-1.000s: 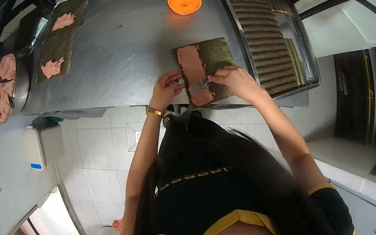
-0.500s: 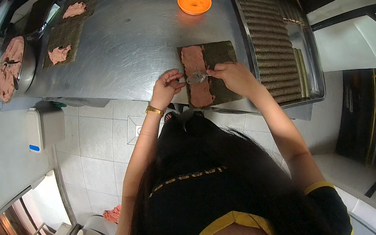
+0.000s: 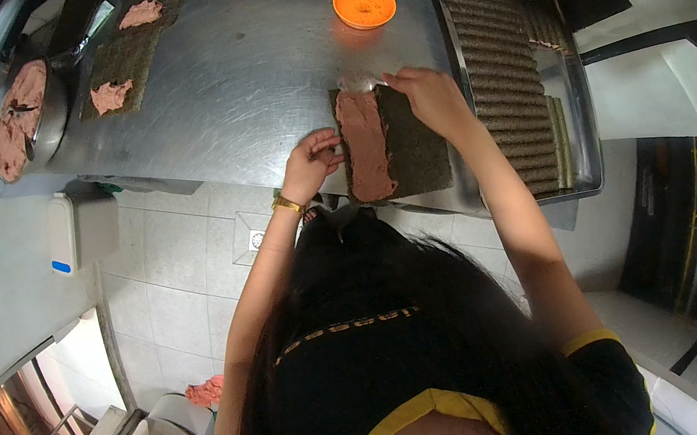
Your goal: The person spreads a pink paste onto a sheet of seaweed using a spoon, then rolls the seaweed into a cylinder. The finished roll is placed on a tray with other completed rolls.
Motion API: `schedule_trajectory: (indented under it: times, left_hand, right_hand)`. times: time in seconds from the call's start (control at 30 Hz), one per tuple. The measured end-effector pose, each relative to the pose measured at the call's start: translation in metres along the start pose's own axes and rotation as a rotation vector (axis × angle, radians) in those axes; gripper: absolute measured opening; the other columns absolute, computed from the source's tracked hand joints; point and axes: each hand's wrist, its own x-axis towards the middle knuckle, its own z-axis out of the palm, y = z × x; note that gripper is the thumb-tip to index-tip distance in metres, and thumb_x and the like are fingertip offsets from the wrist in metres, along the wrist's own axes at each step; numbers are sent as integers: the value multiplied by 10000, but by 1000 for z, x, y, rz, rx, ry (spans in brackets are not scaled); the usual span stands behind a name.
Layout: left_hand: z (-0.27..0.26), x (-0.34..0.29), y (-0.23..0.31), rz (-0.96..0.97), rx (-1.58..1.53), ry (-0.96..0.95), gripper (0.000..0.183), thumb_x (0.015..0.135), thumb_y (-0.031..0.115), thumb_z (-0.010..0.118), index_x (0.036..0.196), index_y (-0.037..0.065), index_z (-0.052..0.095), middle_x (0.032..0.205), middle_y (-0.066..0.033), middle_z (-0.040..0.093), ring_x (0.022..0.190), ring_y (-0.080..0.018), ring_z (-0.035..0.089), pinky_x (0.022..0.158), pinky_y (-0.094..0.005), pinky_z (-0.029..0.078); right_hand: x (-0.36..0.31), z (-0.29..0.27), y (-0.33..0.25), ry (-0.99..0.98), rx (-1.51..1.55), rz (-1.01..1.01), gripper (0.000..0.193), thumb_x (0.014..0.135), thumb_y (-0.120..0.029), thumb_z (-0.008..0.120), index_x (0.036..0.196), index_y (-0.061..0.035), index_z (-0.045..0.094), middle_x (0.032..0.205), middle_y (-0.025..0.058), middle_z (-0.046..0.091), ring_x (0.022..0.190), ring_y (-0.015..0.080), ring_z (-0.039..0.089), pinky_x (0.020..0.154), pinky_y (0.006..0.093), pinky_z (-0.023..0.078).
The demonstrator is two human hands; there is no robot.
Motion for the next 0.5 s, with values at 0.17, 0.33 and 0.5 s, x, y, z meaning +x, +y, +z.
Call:
schedule_trajectory:
  times: [0.17, 0.33, 0.5]
  left_hand:
    - [1, -3, -1, -15, 2, 38, 402, 901, -39, 442, 1294, 43, 475, 1233, -99, 580, 952, -182, 651, 762, -261, 523]
    - [1, -2, -5, 5, 13, 19, 416, 892, -52, 436, 1296, 39, 472, 1236, -100, 579, 946, -177, 649, 760, -261, 518]
    - [1, -1, -7, 26, 19, 23, 415, 896, -48, 443, 1301, 43, 471, 1234, -101, 581, 940, -177, 648, 762, -266, 516]
  right_hand:
    - [-53, -9, -16, -233, 13, -86, 398, 806, -39, 487, 1174, -121, 614, 977, 79, 612, 937, 280, 617, 773, 397, 520]
    - [-46, 0, -10, -204, 16, -52, 443, 781, 28, 469, 1172, -107, 627, 1009, 87, 627, 941, 296, 600, 813, 383, 503]
    - [-8, 11, 11, -142, -12, -77, 441, 771, 35, 469, 1156, -101, 635, 984, 88, 636, 945, 297, 600, 822, 389, 502]
